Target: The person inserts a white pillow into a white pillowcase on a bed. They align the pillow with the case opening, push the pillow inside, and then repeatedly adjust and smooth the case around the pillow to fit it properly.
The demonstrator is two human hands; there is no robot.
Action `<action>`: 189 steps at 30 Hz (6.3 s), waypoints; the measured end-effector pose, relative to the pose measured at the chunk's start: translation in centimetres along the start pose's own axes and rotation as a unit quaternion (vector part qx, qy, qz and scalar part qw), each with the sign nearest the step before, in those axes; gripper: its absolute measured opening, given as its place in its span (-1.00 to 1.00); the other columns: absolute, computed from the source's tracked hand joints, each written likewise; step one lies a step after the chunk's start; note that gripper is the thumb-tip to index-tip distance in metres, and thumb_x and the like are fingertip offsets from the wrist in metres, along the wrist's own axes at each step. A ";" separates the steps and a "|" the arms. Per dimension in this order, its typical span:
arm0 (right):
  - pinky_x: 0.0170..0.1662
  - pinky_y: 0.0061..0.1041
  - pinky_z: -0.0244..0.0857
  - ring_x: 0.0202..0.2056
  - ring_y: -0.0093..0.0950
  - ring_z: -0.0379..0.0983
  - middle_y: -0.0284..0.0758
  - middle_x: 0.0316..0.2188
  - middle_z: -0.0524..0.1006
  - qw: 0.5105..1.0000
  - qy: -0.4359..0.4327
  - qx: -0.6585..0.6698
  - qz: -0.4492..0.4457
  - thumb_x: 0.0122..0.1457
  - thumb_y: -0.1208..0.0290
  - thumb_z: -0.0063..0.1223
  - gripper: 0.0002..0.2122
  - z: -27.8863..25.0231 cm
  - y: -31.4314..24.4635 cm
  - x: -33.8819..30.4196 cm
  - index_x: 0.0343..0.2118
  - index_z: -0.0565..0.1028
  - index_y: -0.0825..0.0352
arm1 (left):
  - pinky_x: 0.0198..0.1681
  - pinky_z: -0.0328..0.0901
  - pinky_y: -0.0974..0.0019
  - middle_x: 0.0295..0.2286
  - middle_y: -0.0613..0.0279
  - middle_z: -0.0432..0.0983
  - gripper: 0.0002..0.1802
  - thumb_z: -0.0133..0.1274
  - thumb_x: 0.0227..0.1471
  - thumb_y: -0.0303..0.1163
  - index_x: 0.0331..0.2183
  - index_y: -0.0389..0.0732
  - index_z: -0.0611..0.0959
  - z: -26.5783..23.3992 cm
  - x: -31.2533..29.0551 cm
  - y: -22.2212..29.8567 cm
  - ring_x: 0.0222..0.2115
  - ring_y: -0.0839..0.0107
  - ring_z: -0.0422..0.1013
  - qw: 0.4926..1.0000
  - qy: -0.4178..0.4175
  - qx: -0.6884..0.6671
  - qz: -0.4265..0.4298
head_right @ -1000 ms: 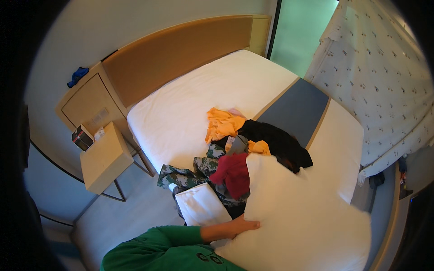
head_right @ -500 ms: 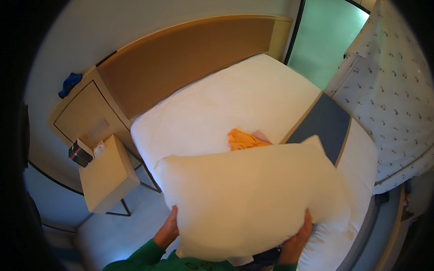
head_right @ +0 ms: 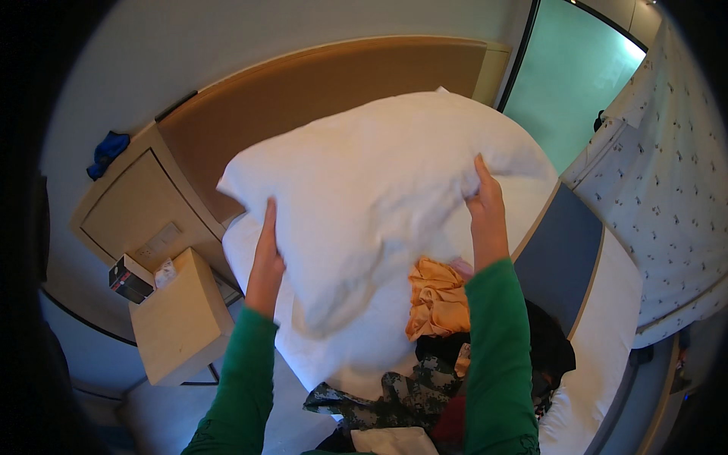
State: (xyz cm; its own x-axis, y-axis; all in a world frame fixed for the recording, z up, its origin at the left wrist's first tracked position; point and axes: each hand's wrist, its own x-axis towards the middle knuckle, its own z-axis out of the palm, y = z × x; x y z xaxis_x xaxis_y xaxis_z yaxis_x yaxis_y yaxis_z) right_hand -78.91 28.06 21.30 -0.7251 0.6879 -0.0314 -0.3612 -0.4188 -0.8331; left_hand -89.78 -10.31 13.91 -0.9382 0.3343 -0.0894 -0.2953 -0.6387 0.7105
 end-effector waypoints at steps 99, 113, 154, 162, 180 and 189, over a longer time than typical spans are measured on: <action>-0.15 -0.27 0.47 -0.25 -0.12 0.59 -0.14 -0.28 0.62 0.845 -0.023 -0.535 -0.008 0.22 0.48 0.14 -0.79 -46.7 32.5 -103.4 -0.10 0.59 0.36 | -0.03 0.47 0.06 -0.01 -0.14 0.53 -0.06 0.54 -0.24 -0.42 0.12 -0.58 0.42 -20.6 -50.8 -36.2 -0.06 0.05 0.52 0.988 0.002 0.139 -0.075; 0.19 -0.17 0.27 0.14 -0.02 0.36 0.00 0.17 0.37 0.749 0.085 -0.551 -0.358 -0.02 0.36 0.44 -0.22 -36.0 18.7 -99.7 0.29 0.29 0.39 | -0.06 0.52 0.26 -0.14 0.15 0.65 -0.59 0.31 0.02 -0.62 -0.04 -0.33 0.63 -16.6 -79.5 -26.3 -0.19 0.35 0.61 0.928 -0.330 0.137 -0.108; -0.23 -0.60 0.49 -0.20 -0.56 0.56 -0.34 -0.09 0.63 0.902 0.382 0.073 -0.189 0.38 0.43 0.04 -0.66 -59.8 7.2 -101.3 0.18 0.47 0.34 | 0.06 0.44 0.21 0.04 0.04 0.57 -0.45 0.04 0.32 -0.12 0.17 -0.29 0.50 -9.6 -68.7 -41.8 -0.03 0.28 0.54 0.838 -0.348 0.121 -0.403; 0.09 -0.54 0.35 0.00 -0.59 0.45 -0.35 0.04 0.57 0.831 0.433 -0.260 -0.232 0.43 0.38 -0.02 -0.60 -60.1 7.4 -107.8 0.27 0.39 0.38 | -0.09 0.51 0.23 -0.07 0.02 0.60 -0.50 0.16 0.21 -0.43 0.15 -0.35 0.49 -3.8 -69.0 -40.4 -0.14 0.22 0.60 0.818 -0.440 0.116 -0.352; -0.12 -0.56 0.38 -0.21 -0.59 0.48 -0.33 -0.19 0.62 0.794 0.517 -0.204 -0.247 0.39 0.32 0.04 -0.71 -60.3 12.5 -105.2 0.00 0.54 0.44 | -0.15 0.30 0.10 -0.18 0.02 0.41 -0.14 0.44 -0.15 -0.13 0.09 -0.37 0.45 -6.3 -83.8 -41.0 -0.21 0.07 0.38 0.654 -0.512 0.399 0.388; -0.28 -0.63 0.29 -0.37 -0.71 0.37 -0.46 -0.37 0.58 0.792 0.525 -0.196 -0.242 0.39 0.34 0.04 -0.77 -61.1 13.2 -106.7 -0.16 0.59 0.42 | -0.35 0.30 0.22 -0.34 0.20 0.52 -0.68 0.25 0.01 -0.36 -0.17 -0.22 0.61 -5.8 -82.9 -43.4 -0.35 0.27 0.44 0.646 -0.476 0.426 0.418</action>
State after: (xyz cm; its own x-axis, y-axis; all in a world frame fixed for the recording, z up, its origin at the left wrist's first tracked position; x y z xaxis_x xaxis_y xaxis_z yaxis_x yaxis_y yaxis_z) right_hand 29.57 -14.66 -20.09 0.4050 0.9114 0.0732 -0.0882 0.1186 -0.9890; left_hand -0.25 -14.33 -13.56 -0.0500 0.6531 0.7556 0.8293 -0.3944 0.3957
